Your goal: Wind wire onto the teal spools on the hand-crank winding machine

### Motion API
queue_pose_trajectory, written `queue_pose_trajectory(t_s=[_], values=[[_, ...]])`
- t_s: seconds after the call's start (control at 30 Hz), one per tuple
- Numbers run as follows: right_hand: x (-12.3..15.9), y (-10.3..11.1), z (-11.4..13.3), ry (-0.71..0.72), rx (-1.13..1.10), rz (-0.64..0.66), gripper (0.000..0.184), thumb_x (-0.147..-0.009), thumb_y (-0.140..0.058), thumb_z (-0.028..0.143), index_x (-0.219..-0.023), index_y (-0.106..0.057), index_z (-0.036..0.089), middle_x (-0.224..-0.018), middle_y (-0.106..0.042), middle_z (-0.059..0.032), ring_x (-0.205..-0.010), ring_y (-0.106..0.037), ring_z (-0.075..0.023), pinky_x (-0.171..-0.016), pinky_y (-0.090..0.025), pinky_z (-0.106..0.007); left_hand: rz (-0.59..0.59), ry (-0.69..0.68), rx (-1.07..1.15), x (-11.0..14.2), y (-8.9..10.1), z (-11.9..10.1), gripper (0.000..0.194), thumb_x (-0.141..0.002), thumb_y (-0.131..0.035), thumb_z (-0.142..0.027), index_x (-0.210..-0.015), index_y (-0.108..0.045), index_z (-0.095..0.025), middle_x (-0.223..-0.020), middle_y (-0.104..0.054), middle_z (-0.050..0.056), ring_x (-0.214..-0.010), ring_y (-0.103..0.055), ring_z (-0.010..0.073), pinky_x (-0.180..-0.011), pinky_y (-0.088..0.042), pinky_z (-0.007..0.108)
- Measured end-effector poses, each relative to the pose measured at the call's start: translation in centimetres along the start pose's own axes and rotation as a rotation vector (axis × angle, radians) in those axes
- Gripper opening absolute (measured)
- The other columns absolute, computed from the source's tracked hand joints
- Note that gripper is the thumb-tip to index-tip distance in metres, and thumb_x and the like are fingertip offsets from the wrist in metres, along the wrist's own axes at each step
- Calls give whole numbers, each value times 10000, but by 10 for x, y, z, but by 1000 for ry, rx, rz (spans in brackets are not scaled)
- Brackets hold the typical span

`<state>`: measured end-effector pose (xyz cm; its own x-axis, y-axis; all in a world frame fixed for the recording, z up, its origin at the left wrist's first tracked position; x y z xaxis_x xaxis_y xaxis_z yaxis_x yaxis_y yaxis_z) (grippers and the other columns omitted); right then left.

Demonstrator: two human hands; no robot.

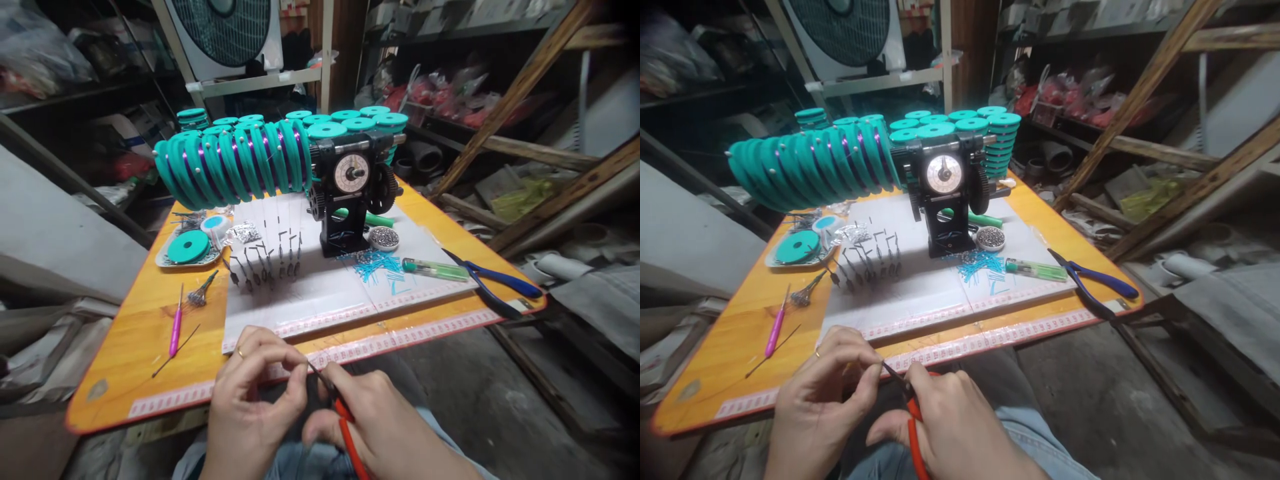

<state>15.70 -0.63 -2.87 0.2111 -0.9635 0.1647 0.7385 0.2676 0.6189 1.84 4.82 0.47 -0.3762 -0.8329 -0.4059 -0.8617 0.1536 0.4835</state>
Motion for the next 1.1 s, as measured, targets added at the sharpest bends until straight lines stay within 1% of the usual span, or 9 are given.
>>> queue_pose_trajectory(t_s=[0.2, 0.37, 0.43, 0.53, 0.63, 0.73, 0.93, 1.03, 1.1], values=[[2, 11, 4, 77, -152, -44, 289, -899, -493, 434, -821, -546, 161, -665, -619, -15, -552, -540, -116, -564, -398, -204, -28, -3, -78, 0, -2, 2, 123, -775, -595, -75, -812, -604, -192, -780, -530, 25, -754, -518, 130, -544, -445, 190], [13, 23, 19, 256, -111, -288, 124, -888, -507, 253, -996, -560, 223, -637, -610, 45, -497, -518, -80, -487, -379, -171, -14, -115, -236, -3, -9, 2, 142, -782, -582, -56, -859, -604, -174, -802, -552, 44, -800, -498, 154, -615, -455, 228], [15, 23, 24, 308, -62, -350, 138, -867, -510, 178, -975, -570, 240, -675, -628, 49, -513, -537, -76, -490, -390, -165, 19, -132, -265, -5, -12, 1, 131, -797, -569, -58, -865, -597, -167, -801, -560, 51, -801, -492, 165, -648, -453, 261], [14, 23, 28, 331, -53, -439, 129, -836, -543, 165, -943, -571, 232, -618, -601, 57, -462, -516, -75, -465, -398, -166, 46, -147, -276, -6, -15, -1, 116, -811, -555, -69, -862, -592, -166, -805, -567, 57, -803, -489, 178, -660, -449, 285], [11, 25, 26, 295, -111, -471, 98, -835, -557, 173, -923, -557, 217, -572, -574, 65, -396, -477, -67, -415, -379, -168, 56, -110, -199, -6, -13, -2, 138, -812, -559, -79, -904, -589, -176, -815, -563, 48, -806, -497, 164, -628, -457, 251], [10, 28, 24, 267, -209, -452, 92, -855, -536, 162, -937, -542, 204, -540, -559, 75, -366, -470, -52, -395, -373, -148, 75, -16, -96, -4, -13, 1, 275, -817, -569, -110, -1067, -553, -225, -841, -536, 25, -808, -510, 137, -619, -470, 211], [15, 30, 15, 205, -206, -530, 59, -868, -542, 218, -917, -565, 196, -443, -504, 85, -327, -457, -56, -369, -360, -150, 51, 242, 158, 3, -14, 12, 566, -822, -564, -149, -1305, -348, -348, -1111, -491, 32, -853, -503, 104, -791, -486, 230], [19, 35, 4, 143, -183, -595, 132, -895, -520, 248, -1008, -565, 196, -483, -552, 71, -384, -516, -68, -445, -417, -149, 39, 280, 336, 1, -9, 12, 622, -807, -521, -65, -1315, -333, -372, -1171, -483, 32, -817, -483, 76, -834, -462, 199], [20, 38, -6, 118, -125, -553, 269, -915, -483, 253, -1172, -528, 188, -528, -585, 54, -434, -551, -83, -505, -452, -159, 32, 274, 477, -1, -4, 12, 639, -793, -507, -35, -1312, -355, -375, -1188, -481, 37, -828, -484, 73, -839, -456, 183]])
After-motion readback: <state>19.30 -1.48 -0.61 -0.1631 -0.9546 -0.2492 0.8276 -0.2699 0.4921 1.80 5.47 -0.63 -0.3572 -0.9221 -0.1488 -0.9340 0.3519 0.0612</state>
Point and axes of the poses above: each hand's wrist, its own x-axis away from the middle knuckle, its own y-axis out of the back of the hand, z = x × y, the point moved 3 cm from there along -x, towards the middle knuckle
